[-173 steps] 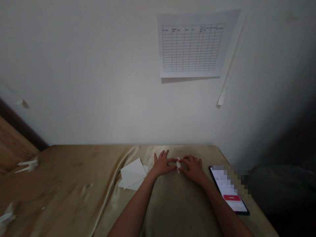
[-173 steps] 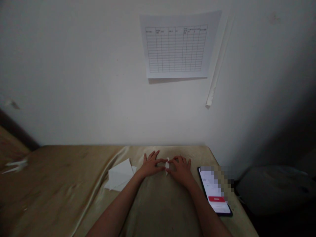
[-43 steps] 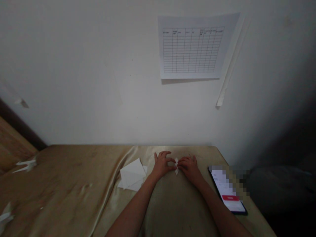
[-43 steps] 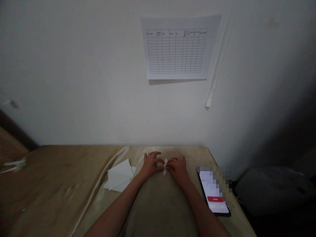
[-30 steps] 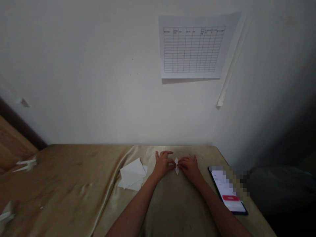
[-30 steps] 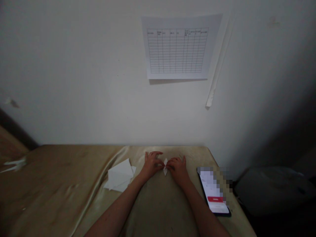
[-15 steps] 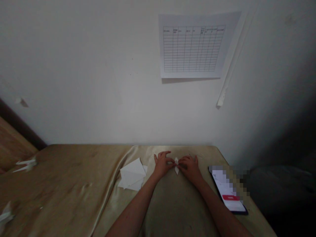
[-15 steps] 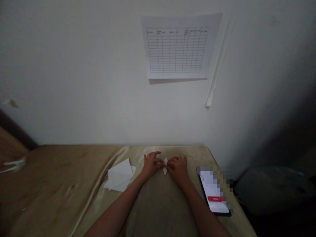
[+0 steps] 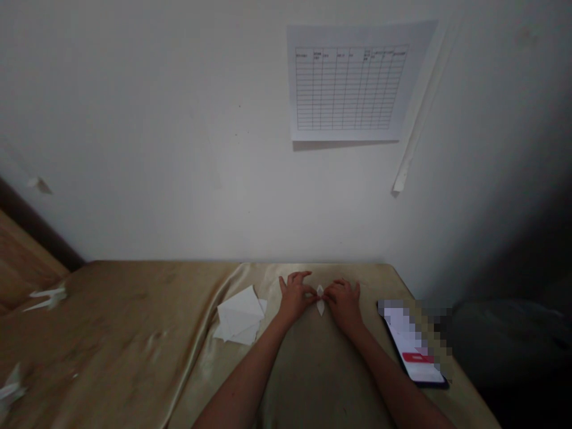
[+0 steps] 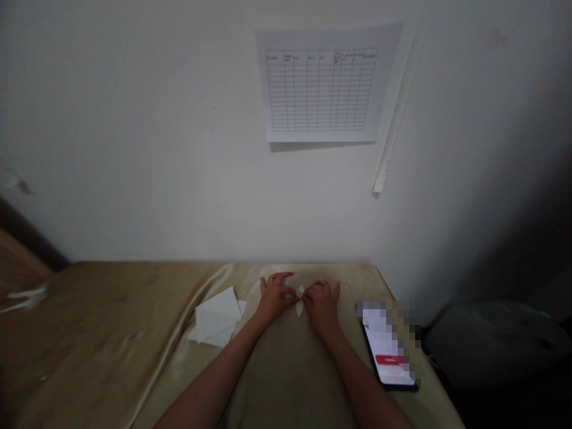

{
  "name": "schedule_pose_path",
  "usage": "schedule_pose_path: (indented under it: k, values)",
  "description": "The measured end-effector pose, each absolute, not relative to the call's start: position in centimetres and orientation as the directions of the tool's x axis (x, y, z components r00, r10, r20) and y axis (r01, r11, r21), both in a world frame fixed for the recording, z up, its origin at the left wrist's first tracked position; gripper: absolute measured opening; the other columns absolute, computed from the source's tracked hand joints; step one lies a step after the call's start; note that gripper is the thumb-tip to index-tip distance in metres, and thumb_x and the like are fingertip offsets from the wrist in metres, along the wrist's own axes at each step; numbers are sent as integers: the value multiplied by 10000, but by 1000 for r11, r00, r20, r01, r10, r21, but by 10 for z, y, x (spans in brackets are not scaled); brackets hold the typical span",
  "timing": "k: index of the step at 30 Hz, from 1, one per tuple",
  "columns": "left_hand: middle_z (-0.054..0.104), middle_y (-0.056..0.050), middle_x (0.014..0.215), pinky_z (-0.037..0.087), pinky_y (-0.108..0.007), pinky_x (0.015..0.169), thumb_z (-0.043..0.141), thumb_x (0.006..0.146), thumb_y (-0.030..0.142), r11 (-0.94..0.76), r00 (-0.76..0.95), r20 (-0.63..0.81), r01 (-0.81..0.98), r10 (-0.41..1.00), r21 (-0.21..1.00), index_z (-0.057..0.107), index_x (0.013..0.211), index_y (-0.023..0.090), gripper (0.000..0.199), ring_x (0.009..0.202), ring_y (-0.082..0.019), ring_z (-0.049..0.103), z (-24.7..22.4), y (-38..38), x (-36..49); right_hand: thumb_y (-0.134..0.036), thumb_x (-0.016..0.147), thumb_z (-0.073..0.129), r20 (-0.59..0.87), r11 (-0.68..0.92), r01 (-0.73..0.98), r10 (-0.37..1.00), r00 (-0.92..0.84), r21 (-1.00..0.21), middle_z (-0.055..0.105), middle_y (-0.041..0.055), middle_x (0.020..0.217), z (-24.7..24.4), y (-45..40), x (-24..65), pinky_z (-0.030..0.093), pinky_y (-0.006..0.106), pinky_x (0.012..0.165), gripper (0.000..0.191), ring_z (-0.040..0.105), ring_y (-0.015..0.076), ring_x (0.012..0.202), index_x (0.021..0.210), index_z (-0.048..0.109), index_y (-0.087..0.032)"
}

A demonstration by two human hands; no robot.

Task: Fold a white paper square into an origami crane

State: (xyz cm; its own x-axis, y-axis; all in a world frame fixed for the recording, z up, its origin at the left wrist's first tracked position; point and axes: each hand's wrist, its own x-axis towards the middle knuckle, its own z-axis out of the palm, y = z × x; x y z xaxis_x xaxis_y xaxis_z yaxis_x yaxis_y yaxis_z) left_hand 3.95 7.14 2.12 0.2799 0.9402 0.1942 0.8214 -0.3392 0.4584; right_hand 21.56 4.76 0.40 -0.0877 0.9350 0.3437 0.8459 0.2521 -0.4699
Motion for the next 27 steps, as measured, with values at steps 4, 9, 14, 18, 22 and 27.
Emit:
schedule_pose_path:
  k: [4,9,14,18,22,27]
  values:
    - [443,59,1512,-14,-727,1143,769,784,415,-331,280,178,825,943,459,775,866,362,98,1402,-313,298,24,71,41,-265,916,499,321,214,849,945,-55,-483,719,34,1073,1,49,214,22,705,1091,208,457,303,1240,891,705,-260]
    - [425,59,1521,13,-741,1136,756,795,396,-310,263,166,829,950,465,771,873,358,88,1403,-313,305,21,72,42,-316,921,512,306,166,863,952,-14,-477,698,64,1111,-2,50,213,106,691,1079,216,453,314,1228,905,718,-254]
    - [394,53,1543,40,-753,1128,736,809,389,-282,242,147,845,959,454,764,896,349,100,1418,-322,285,19,72,46,-356,903,547,332,151,866,943,18,-476,686,78,1100,-6,50,214,156,669,1070,213,443,326,1220,875,732,-254]
    - [378,58,1554,50,-775,1112,719,820,376,-276,235,147,849,961,451,754,886,341,83,1421,-328,286,15,74,48,-354,897,560,365,176,867,931,7,-466,685,91,1075,-6,50,213,118,697,1069,204,443,340,1211,846,731,-254]
    - [369,53,1559,51,-777,1110,726,810,385,-271,225,154,843,962,464,750,863,324,84,1420,-331,291,13,75,49,-352,899,565,344,152,880,939,14,-451,675,99,1094,-4,50,211,101,721,1069,203,418,350,1243,852,731,-245]
    - [342,56,1575,47,-771,1112,735,797,401,-251,216,129,839,968,483,749,838,312,99,1431,-336,268,18,74,50,-360,895,579,329,148,889,944,4,-434,670,99,1102,-2,50,211,104,730,1069,194,410,347,1248,857,734,-248]
